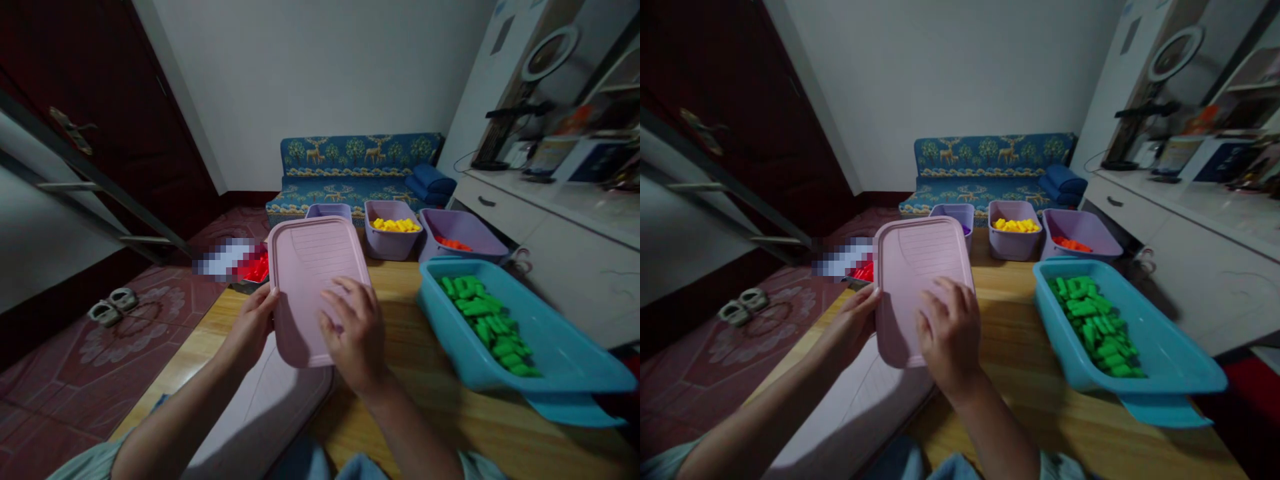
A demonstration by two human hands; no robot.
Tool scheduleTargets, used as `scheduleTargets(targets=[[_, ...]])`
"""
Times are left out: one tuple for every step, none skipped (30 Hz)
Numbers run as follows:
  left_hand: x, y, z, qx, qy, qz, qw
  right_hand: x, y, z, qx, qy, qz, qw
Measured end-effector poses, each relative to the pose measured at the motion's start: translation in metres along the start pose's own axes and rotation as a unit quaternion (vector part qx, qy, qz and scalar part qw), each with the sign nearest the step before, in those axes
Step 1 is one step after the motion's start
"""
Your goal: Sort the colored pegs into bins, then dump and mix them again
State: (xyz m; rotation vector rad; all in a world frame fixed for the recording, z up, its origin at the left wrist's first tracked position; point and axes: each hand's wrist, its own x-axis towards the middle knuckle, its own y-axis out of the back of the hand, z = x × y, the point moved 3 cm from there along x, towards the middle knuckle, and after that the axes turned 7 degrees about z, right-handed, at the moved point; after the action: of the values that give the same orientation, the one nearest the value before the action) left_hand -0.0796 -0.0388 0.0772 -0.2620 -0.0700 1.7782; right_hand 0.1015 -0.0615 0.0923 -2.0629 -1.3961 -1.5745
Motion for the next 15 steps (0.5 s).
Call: scheduleTargets(targets=[[0.004, 0.005, 0.002, 0.008, 0.0, 0.009, 1.0, -0.002, 0.006, 0.011, -0.024, -0.035, 0.038, 0.998], [0.007, 0.009, 0.004, 0.013, -0.001, 0.019, 1.0, -0.005, 0.01, 0.021, -0.04, -0.076, 0.066, 0.994], [0.011, 0.013, 0.006, 0.015, -0.001, 0.03, 0.999, -0.009, 0.012, 0.031, -0.041, -0.121, 0.077, 0.989], [0.015, 0.015, 0.007, 0.014, -0.002, 0.039, 0.999, -0.013, 0.011, 0.04, -0.021, -0.17, 0.068, 0.983], [0.018, 0.018, 0.008, 0.011, -0.002, 0.044, 0.999, -0.018, 0.007, 0.048, 0.022, -0.222, 0.04, 0.974], [0.022, 0.019, 0.008, 0.007, -0.001, 0.048, 0.999, -0.023, 0.002, 0.053, 0.081, -0.274, -0.001, 0.958], [0.024, 0.02, 0.008, 0.005, 0.002, 0.05, 0.999, -0.028, -0.003, 0.056, 0.146, -0.324, -0.044, 0.934], [0.026, 0.02, 0.007, 0.007, 0.007, 0.049, 0.999, -0.032, -0.008, 0.057, 0.206, -0.369, -0.08, 0.903], [0.026, 0.019, 0.005, 0.011, 0.017, 0.047, 0.999, -0.035, -0.012, 0.058, 0.254, -0.408, -0.099, 0.872], [0.026, 0.018, 0.004, 0.019, 0.031, 0.042, 0.998, -0.035, -0.014, 0.058, 0.287, -0.437, -0.098, 0.847], [0.023, 0.016, 0.002, 0.032, 0.048, 0.03, 0.998, -0.035, -0.015, 0.059, 0.306, -0.457, -0.083, 0.831], [0.02, 0.014, 0.001, 0.051, 0.067, 0.007, 0.996, -0.032, -0.015, 0.061, 0.316, -0.467, -0.06, 0.823], [0.017, 0.011, -0.001, 0.072, 0.086, -0.026, 0.993, -0.029, -0.015, 0.063, 0.321, -0.47, -0.033, 0.822], [0.014, 0.008, -0.002, 0.093, 0.103, -0.064, 0.988, -0.025, -0.015, 0.066, 0.323, -0.465, -0.007, 0.824], [0.012, 0.005, -0.003, 0.111, 0.114, -0.1, 0.982, -0.02, -0.016, 0.07, 0.323, -0.458, 0.019, 0.828]])
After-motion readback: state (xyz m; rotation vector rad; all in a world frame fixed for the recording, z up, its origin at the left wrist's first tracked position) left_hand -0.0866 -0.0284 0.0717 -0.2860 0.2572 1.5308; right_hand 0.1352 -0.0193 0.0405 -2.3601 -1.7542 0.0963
